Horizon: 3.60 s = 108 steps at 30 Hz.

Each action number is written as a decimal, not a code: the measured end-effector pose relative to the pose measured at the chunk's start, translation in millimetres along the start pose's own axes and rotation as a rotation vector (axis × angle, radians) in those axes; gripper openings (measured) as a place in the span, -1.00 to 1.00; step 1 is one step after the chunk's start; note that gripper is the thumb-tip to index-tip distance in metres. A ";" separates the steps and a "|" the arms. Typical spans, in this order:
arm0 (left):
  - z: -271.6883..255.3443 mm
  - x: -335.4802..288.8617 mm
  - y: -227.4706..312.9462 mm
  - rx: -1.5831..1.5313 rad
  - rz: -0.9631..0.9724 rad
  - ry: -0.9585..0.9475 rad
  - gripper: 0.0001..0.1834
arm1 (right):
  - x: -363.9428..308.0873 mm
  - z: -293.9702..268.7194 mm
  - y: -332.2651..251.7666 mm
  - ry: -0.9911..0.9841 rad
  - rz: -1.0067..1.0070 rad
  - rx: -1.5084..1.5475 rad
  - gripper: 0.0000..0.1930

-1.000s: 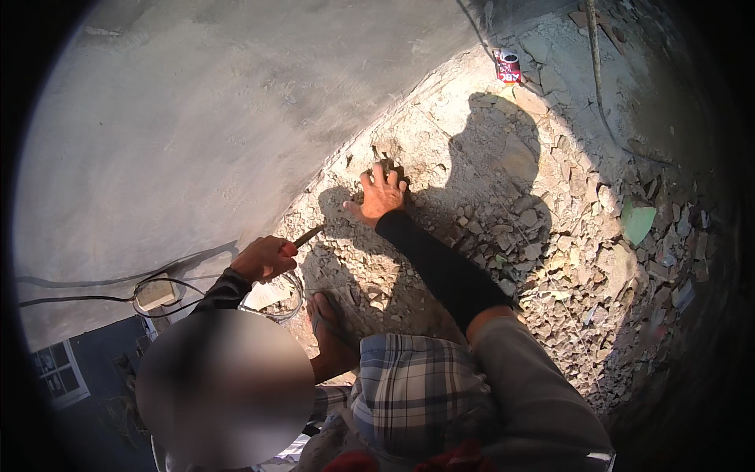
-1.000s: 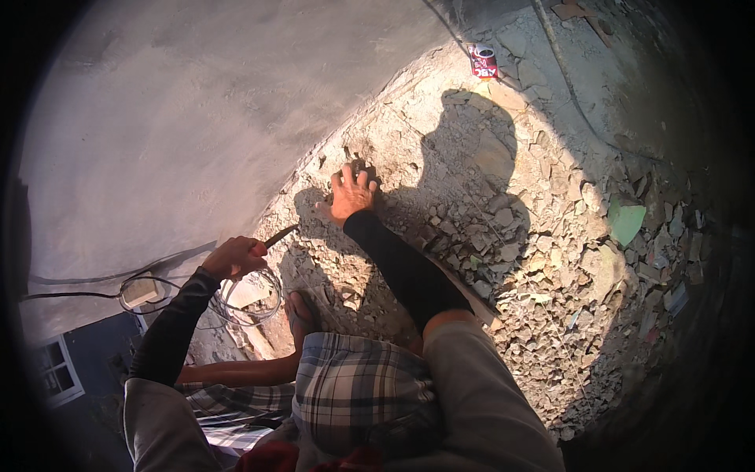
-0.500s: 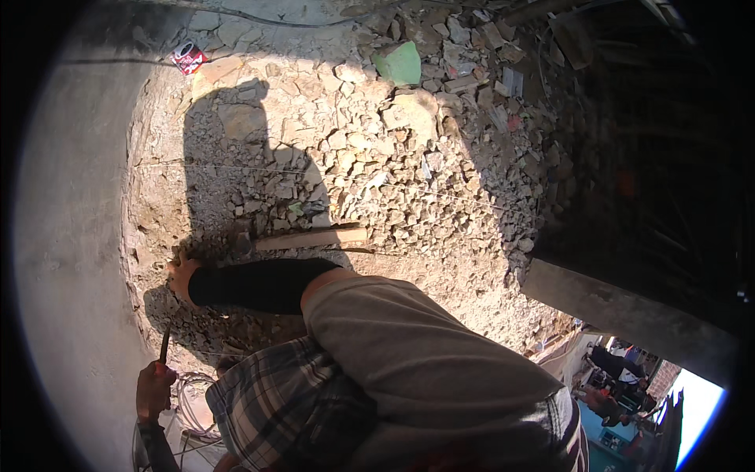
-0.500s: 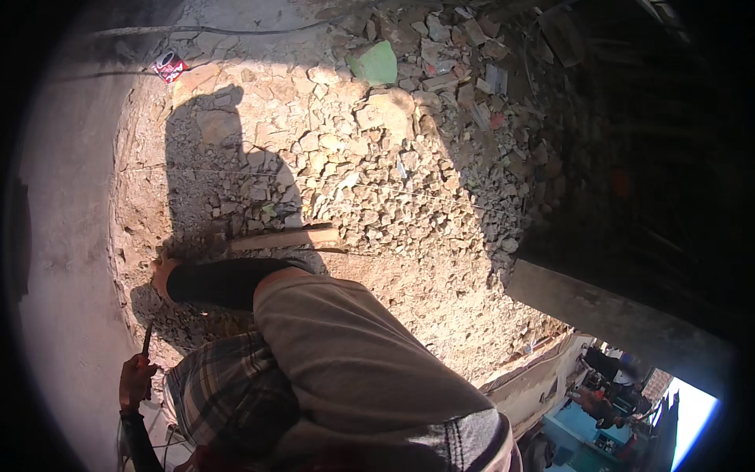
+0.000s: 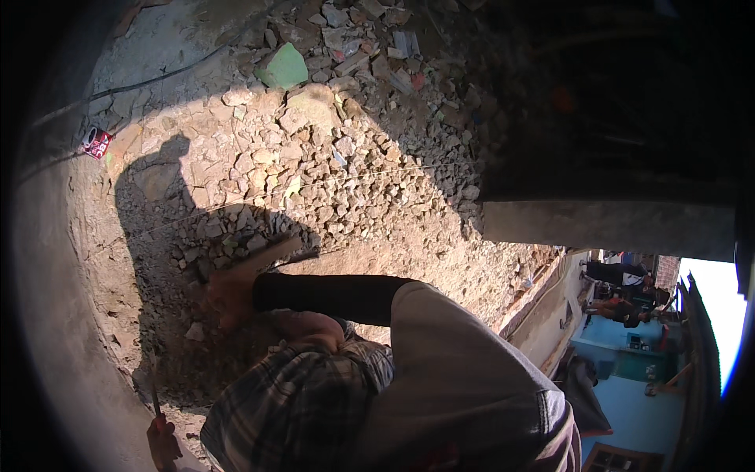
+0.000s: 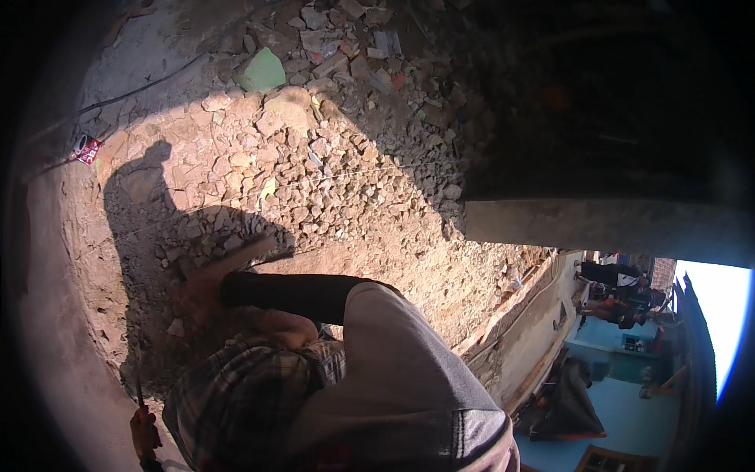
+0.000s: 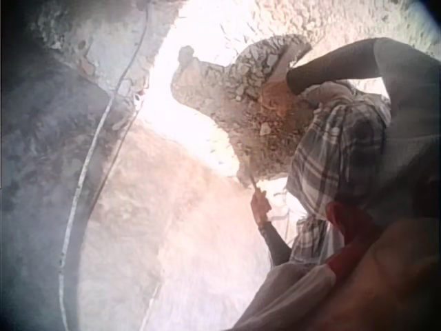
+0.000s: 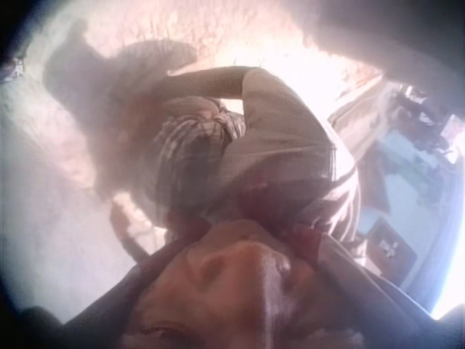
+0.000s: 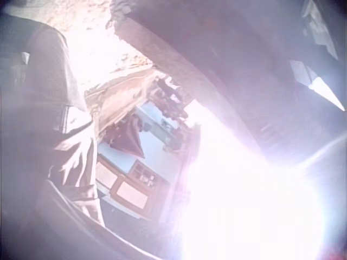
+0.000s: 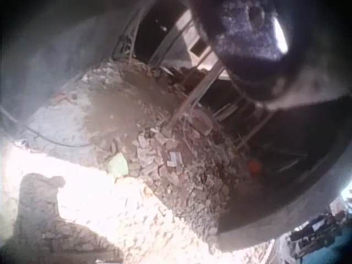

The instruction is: The person uses a hammer and chisel to chip away at a concrete floor. They also handle a black cable, pulling it across the debris-covered ground. The person is sitting on the floor while performing these actions.

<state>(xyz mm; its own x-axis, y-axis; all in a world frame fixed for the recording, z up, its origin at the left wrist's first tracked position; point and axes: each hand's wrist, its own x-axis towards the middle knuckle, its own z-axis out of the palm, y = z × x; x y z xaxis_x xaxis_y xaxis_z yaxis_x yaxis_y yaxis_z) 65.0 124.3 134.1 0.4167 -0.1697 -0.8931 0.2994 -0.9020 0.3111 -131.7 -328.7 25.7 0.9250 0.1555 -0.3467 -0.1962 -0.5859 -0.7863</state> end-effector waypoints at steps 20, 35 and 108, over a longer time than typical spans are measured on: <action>3.2 39.9 37.8 0.012 -0.125 -0.205 -0.81 | -192.1 -2.6 74.3 0.473 0.714 -0.063 -0.08; 7.5 37.5 53.5 0.109 -0.147 -0.188 -0.87 | -71.5 44.0 84.6 0.122 0.710 -0.091 -0.44; 89.8 1.3 9.3 -0.159 0.092 -0.090 -0.86 | 49.4 102.3 21.7 0.087 -0.187 -0.008 -0.60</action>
<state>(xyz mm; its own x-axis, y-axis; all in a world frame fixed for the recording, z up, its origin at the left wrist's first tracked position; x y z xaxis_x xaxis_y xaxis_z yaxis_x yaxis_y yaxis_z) -8.8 80.1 106.7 0.3720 -0.2898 -0.8818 0.3988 -0.8080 0.4338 -123.6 -252.4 -60.8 0.9697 0.1932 -0.1496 -0.0162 -0.5600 -0.8283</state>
